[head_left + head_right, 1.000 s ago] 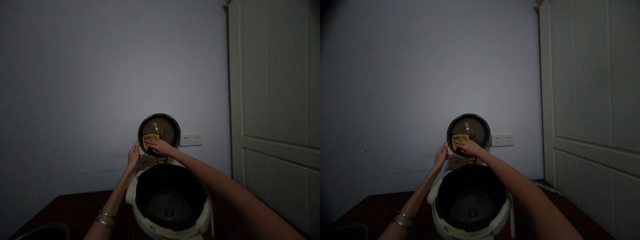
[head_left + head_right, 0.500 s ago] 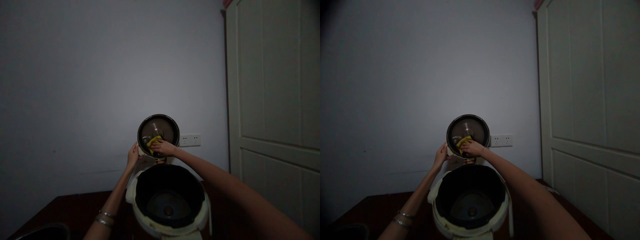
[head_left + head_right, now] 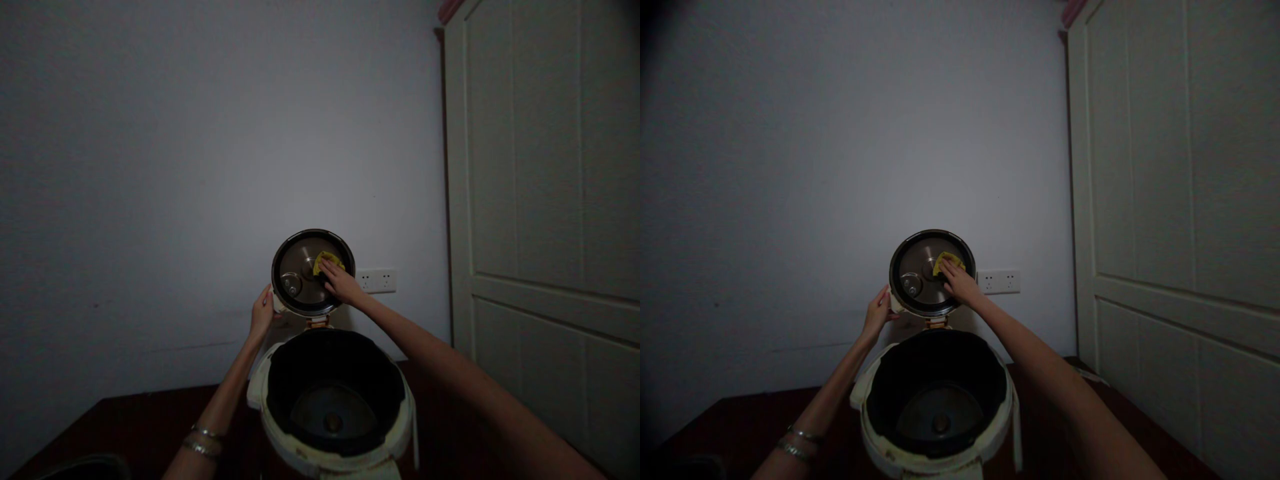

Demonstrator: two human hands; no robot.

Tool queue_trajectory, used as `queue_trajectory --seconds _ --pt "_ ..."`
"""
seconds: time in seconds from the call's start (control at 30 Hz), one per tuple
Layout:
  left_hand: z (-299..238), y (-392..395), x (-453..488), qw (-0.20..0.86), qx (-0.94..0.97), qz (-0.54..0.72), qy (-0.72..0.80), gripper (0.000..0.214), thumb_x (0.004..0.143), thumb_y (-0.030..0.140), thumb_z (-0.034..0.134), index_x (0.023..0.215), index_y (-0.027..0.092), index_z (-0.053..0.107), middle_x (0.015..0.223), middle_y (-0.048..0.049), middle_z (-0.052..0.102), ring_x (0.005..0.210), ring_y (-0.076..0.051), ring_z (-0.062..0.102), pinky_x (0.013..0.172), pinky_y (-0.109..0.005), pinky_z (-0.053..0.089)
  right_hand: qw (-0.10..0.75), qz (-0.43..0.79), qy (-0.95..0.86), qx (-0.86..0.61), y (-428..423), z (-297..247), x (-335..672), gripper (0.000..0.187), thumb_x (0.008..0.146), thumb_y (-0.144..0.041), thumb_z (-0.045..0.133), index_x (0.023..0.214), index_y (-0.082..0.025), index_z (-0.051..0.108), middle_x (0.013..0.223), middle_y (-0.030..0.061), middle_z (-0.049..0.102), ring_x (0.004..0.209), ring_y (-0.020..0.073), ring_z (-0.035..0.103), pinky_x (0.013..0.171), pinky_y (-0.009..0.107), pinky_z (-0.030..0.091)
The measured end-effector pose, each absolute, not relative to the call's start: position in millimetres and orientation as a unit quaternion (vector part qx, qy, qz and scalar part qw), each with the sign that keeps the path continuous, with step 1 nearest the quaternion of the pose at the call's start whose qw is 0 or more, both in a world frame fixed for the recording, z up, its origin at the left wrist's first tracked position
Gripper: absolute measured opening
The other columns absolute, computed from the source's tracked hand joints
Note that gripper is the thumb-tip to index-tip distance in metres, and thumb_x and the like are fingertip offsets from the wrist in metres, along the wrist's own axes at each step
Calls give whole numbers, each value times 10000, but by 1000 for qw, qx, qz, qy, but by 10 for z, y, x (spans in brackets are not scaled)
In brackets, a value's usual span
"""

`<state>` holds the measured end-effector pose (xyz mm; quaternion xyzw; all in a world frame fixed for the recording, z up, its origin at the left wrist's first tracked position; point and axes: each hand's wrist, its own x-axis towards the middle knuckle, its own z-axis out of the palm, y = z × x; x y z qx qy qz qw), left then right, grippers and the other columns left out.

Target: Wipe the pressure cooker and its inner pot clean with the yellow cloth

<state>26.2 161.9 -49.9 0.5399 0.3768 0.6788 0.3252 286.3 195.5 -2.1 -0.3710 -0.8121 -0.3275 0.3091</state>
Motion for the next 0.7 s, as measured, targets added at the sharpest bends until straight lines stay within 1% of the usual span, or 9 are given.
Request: queue_trajectory --seconds 0.07,0.17,0.23,0.33,0.43,0.5,0.57,0.7 --pt "-488 1597 268 322 537 685 373 414 882 297 551 1285 197 555 1084 -85 668 648 -98 625 450 -185 532 332 -328 -797 -384 1986 143 2664 617 862 -189 464 1449 -95 304 1526 143 260 1402 276 235 1106 469 282" --pt "-479 1590 276 322 527 694 370 403 865 292 581 1252 182 583 1037 -77 688 681 -106 631 471 -165 526 328 -331 -801 -376 1996 381 2381 588 882 -217 451 1448 -124 321 1524 123 276 1401 285 232 1117 497 238" --pt "-480 1601 280 321 521 698 372 393 864 294 582 1238 173 592 1001 -74 696 701 -113 633 489 -166 531 322 -331 -807 -369 1983 430 2247 569 892 -226 440 1445 -152 331 1521 110 287 1402 276 230 1122 512 210" --pt "-487 1629 283 319 516 699 379 407 865 308 579 1252 181 578 1016 -77 691 721 -114 633 496 -168 535 269 -334 -840 -332 1952 282 2154 550 897 -236 438 1437 -199 345 1514 78 311 1401 249 240 1131 526 170" --pt "-495 1655 283 318 520 690 390 431 870 325 569 1281 194 553 1105 -92 661 701 -105 625 467 -179 533 225 -332 -865 -300 1918 51 2142 562 896 -247 443 1444 -202 325 1515 62 311 1399 219 251 1146 505 137" --pt "-501 1664 280 312 527 688 390 437 875 329 558 1290 194 546 1176 -103 629 683 -106 620 442 -196 532 223 -326 -867 -304 1902 -2 2138 564 898 -243 437 1447 -193 318 1513 59 314 1396 209 257 1148 487 147" --pt "-508 1667 275 302 538 685 387 437 881 327 545 1295 188 543 1216 -112 608 688 -115 623 429 -206 532 221 -322 -867 -309 1894 70 2126 539 901 -237 430 1433 -205 348 1507 50 330 1389 205 273 1143 477 173" --pt "-520 1660 264 307 540 684 382 445 877 342 551 1298 199 541 1201 -108 618 739 -129 640 459 -200 540 244 -324 -852 -332 1903 386 2153 512 909 -232 417 1419 -226 376 1504 47 338 1386 228 280 1130 514 179"
